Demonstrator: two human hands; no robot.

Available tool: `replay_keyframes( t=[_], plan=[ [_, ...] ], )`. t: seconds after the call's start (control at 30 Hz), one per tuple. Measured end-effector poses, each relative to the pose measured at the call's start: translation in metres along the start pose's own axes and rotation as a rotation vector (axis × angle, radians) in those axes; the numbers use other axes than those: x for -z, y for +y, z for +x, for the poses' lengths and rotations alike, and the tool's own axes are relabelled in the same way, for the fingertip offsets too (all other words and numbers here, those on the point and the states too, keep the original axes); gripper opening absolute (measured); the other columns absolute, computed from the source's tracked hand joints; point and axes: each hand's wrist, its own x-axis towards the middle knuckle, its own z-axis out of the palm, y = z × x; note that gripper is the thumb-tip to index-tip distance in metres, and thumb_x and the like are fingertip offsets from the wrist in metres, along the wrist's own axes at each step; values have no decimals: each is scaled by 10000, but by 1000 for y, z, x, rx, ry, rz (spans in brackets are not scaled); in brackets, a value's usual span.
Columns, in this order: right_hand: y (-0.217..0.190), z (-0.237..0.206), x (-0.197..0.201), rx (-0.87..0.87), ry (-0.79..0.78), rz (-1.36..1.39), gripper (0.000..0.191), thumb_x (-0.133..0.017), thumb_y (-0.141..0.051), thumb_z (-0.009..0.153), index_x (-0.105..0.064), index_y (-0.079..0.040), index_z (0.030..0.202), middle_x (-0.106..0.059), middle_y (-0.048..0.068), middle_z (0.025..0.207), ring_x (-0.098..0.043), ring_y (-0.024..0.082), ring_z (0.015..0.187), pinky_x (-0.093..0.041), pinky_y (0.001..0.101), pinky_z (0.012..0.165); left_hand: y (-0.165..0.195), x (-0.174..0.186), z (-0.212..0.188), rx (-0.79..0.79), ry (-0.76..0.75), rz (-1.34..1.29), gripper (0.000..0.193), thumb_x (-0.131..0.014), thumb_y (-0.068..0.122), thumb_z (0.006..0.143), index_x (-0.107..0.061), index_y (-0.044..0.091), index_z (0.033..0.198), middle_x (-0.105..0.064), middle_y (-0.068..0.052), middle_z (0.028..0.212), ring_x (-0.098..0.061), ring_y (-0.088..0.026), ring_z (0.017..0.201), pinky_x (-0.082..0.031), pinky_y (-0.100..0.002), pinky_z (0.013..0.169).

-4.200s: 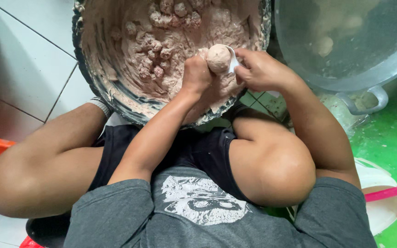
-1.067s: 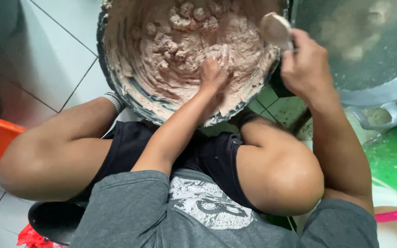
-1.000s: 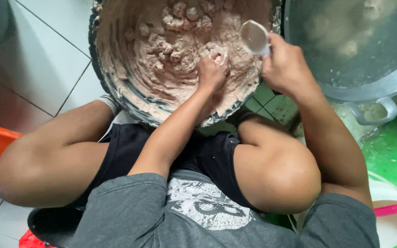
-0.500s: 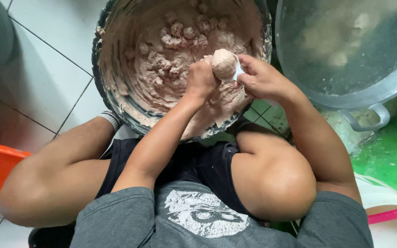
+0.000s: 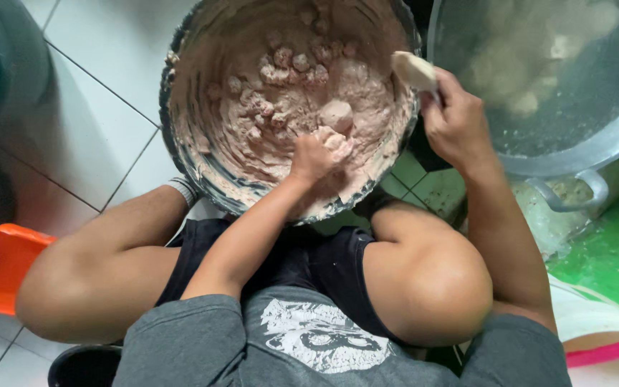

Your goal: The person scoops a pinkish dough from a large metal bowl using a white plastic scoop and forms it into small balls. The formed balls are placed into a nearby container of water. The person repeats this scooping and shaping process continuously.

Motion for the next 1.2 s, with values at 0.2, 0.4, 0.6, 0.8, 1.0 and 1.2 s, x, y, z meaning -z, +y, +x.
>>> replay_keyframes(
  t=[0.2, 0.4, 0.6, 0.8, 1.0, 1.2],
  plan=[
    [60, -15, 28, -391, 152, -179, 260, -648, -191, 993, -667, -62, 1218, -712, 219, 990, -718, 385, 920, -542, 445, 816, 4, -17, 34, -290, 118, 139, 344, -784, 404, 834, -730, 92, 969, -740, -209, 989, -711, -373, 859, -577, -452, 763],
    [122, -41, 35, -505, 165, -363, 323, -702, -244, 964, -689, -62, 1231, -739, 216, 1075, -698, 412, 998, -535, 481, 851, -24, -17, 47, 395, -182, -259, 511, -757, 518, 826, -736, 35, 989, -726, -198, 879, -703, -260, 748, -563, -405, 683],
    [127, -39, 36, -531, 164, -304, 365, -692, -255, 955, -676, -62, 1264, -743, 193, 1084, -718, 382, 986, -543, 466, 870, -26, -3, 81, 234, -7, -160, 477, -618, 529, 942, -771, 76, 950, -753, -173, 872, -728, -307, 813, -557, -433, 737],
    [96, -16, 26, -474, 145, -297, 390, -716, -290, 971, -679, -57, 1281, -747, 176, 1079, -716, 365, 953, -541, 461, 848, -14, -14, 49, 59, 136, 175, 386, -837, 372, 700, -760, 85, 947, -718, -191, 938, -714, -384, 876, -579, -470, 772],
    [77, -6, 16, -318, 50, -276, 417, -716, -267, 985, -648, -42, 1330, -750, 176, 1084, -725, 314, 956, -550, 426, 870, -19, -3, 58, 363, -128, -193, 506, -838, 474, 569, -810, 163, 967, -815, -111, 977, -779, -247, 889, -608, -377, 834],
    [40, 6, 11, -249, -30, -160, 411, -695, -240, 997, -594, 7, 1310, -729, 189, 1070, -722, 273, 938, -551, 401, 827, -16, 2, 78, 480, -198, -256, 549, -858, 614, 799, -777, 108, 994, -800, -118, 1016, -759, -256, 925, -587, -378, 878]
  ],
)
